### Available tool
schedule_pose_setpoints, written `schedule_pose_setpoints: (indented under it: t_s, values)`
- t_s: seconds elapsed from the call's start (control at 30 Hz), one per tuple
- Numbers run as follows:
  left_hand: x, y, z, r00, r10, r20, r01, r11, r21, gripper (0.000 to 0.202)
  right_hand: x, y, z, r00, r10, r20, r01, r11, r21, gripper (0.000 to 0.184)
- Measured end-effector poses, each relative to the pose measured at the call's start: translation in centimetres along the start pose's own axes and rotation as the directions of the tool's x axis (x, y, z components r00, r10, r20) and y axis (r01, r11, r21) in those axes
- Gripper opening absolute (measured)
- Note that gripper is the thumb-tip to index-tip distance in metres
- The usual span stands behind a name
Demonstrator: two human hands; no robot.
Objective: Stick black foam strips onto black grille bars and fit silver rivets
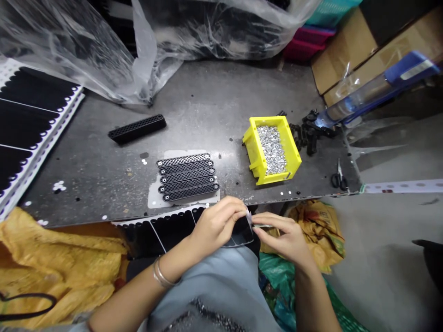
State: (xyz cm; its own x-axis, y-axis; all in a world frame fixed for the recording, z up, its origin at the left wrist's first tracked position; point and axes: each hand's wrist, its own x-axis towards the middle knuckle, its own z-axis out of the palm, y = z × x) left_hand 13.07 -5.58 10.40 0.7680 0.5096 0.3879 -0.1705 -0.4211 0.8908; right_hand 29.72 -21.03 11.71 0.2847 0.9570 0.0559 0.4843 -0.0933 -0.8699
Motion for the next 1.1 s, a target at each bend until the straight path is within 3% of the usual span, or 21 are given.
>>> schedule_pose_setpoints:
  t_s: [0.1,0.17,0.23,0.3,0.37,0.47,0.53,0.6,0.7,0.77,0.87,1.1]
  values:
    - [0.1,-0.1,-0.1,1.000,0.004,0.010,-0.004,1.000,0.006,0.016,-0.3,0.1,-0.1,0.999,-0.026,-0.039,0.026,1.000,-0.001,0.024]
    - [0.1,-0.2,0.1,1.000,0.001,0.017,-0.002,1.000,0.021,0.016,-0.6,0.0,-0.5,0.988,0.013,-0.155,-0.009,1.000,0.027,0.018]
    - [0.1,-0.3,0.4,0.999,-0.018,0.048,0.015,0.998,0.063,0.017,-0.8,-0.3,-1.4,0.935,0.085,-0.345,-0.052,0.993,0.104,0.014]
    - [0.1,-0.2,1.0,0.995,-0.037,0.087,0.024,0.989,0.148,0.019,-0.6,-0.8,-2.3,0.852,0.129,-0.508,-0.047,0.984,0.170,0.013]
    - [0.0,0.3,1.4,0.996,-0.040,0.085,0.018,0.969,0.247,0.031,0.2,-1.5,-2.7,0.827,0.105,-0.552,-0.016,0.986,0.164,0.017]
    - [-0.5,1.5,0.4,1.000,-0.014,-0.015,0.017,0.956,0.292,0.038,2.7,-3.0,-0.9,0.903,-0.009,-0.429,0.045,0.996,0.074,0.022]
    - [-1.4,2.2,-1.9,0.993,-0.015,-0.116,0.046,0.961,0.273,0.024,4.8,-4.0,1.6,0.953,-0.100,-0.286,0.109,0.994,0.018,0.025]
    - [-2.8,2.6,-5.1,0.962,-0.076,-0.261,0.158,0.938,0.308,0.017,7.0,-4.7,4.3,0.965,-0.226,-0.129,0.226,0.974,-0.013,0.029]
    - [-5.1,2.3,-10.0,0.829,-0.241,-0.505,0.465,0.799,0.382,0.010,9.9,-5.1,7.6,0.903,-0.428,0.041,0.429,0.903,-0.030,0.033]
    - [-6.3,1.5,-12.0,0.751,-0.336,-0.568,0.602,0.702,0.380,0.009,11.3,-5.0,9.1,0.862,-0.499,0.088,0.504,0.862,-0.052,0.031]
    - [-6.9,0.4,-12.8,0.722,-0.429,-0.543,0.659,0.667,0.348,0.012,12.5,-4.7,10.2,0.848,-0.514,0.128,0.527,0.845,-0.096,0.028]
    - [-6.3,-0.4,-11.4,0.727,-0.477,-0.495,0.650,0.711,0.270,0.017,12.5,-4.3,10.3,0.855,-0.458,0.242,0.499,0.854,-0.149,0.032]
